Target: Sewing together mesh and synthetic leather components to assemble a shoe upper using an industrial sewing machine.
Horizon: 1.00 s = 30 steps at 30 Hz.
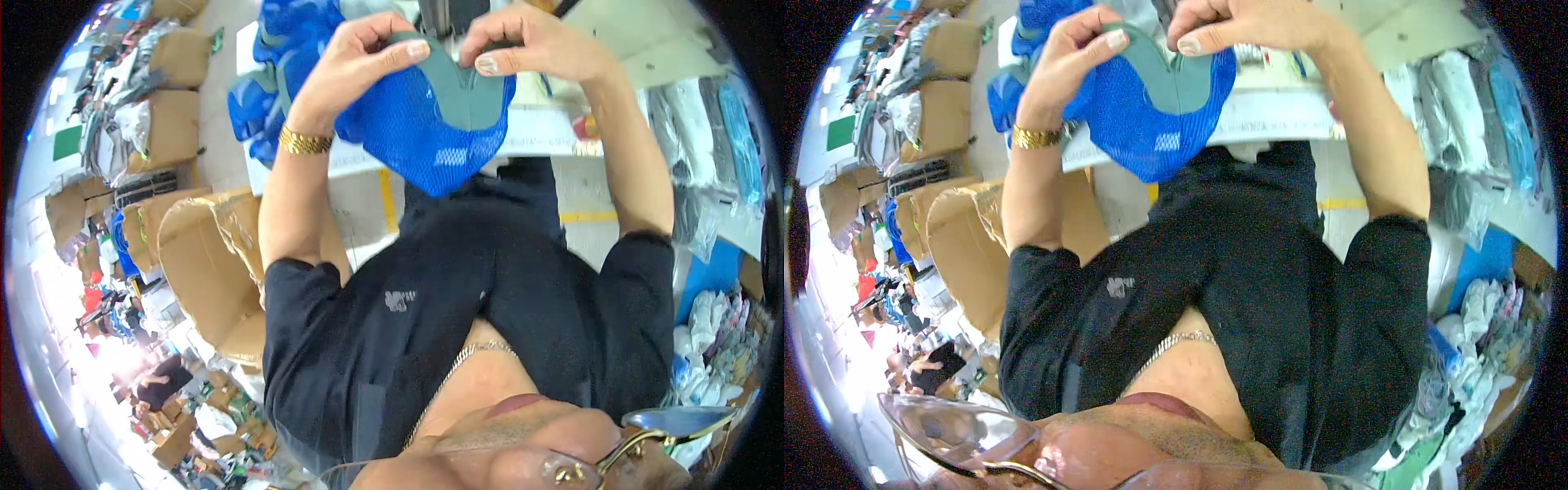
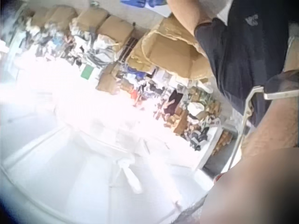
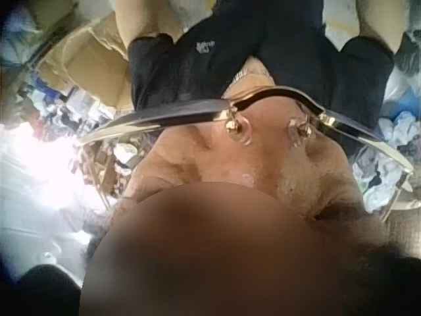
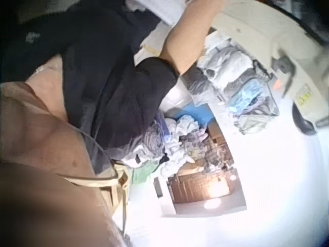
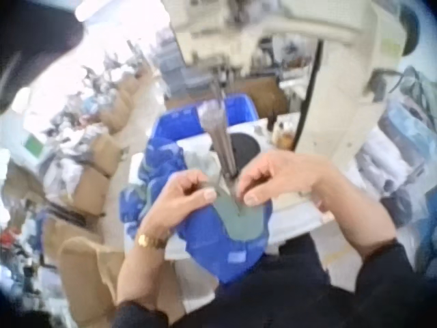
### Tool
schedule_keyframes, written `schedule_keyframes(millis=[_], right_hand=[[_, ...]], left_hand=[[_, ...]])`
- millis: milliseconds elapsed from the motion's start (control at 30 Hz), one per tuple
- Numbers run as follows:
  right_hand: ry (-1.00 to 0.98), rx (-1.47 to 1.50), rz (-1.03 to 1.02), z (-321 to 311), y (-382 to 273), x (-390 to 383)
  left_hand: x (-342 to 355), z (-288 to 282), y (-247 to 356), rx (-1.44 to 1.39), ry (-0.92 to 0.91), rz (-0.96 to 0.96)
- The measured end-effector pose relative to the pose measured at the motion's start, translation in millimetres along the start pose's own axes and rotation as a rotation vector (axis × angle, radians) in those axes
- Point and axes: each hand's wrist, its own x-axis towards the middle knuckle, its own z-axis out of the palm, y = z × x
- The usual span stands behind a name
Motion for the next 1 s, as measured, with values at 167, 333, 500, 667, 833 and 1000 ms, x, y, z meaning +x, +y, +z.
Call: schedule_keyframes(millis=[167,333,500,667,833,1000], right_hand=[[0.363,0.005,-0.184,-19,-8,13],[0.48,0.257,-0.397,-31,-10,43],[0.534,0.353,-0.402,-53,18,67],[0.571,0.446,-0.416,-70,42,85],[0.678,0.446,-0.438,-57,29,103],[0.887,0.179,-0.514,-39,1,54]], left_hand=[[25,-26,19,0.022,0.064,0.115],[57,-55,38,0.092,0.097,0.103],[81,-64,30,0.293,0.274,0.162],[69,-30,77,0.392,0.254,0.222],[69,-27,49,0.575,0.277,0.408],[65,-18,42,0.579,0.366,0.433]])
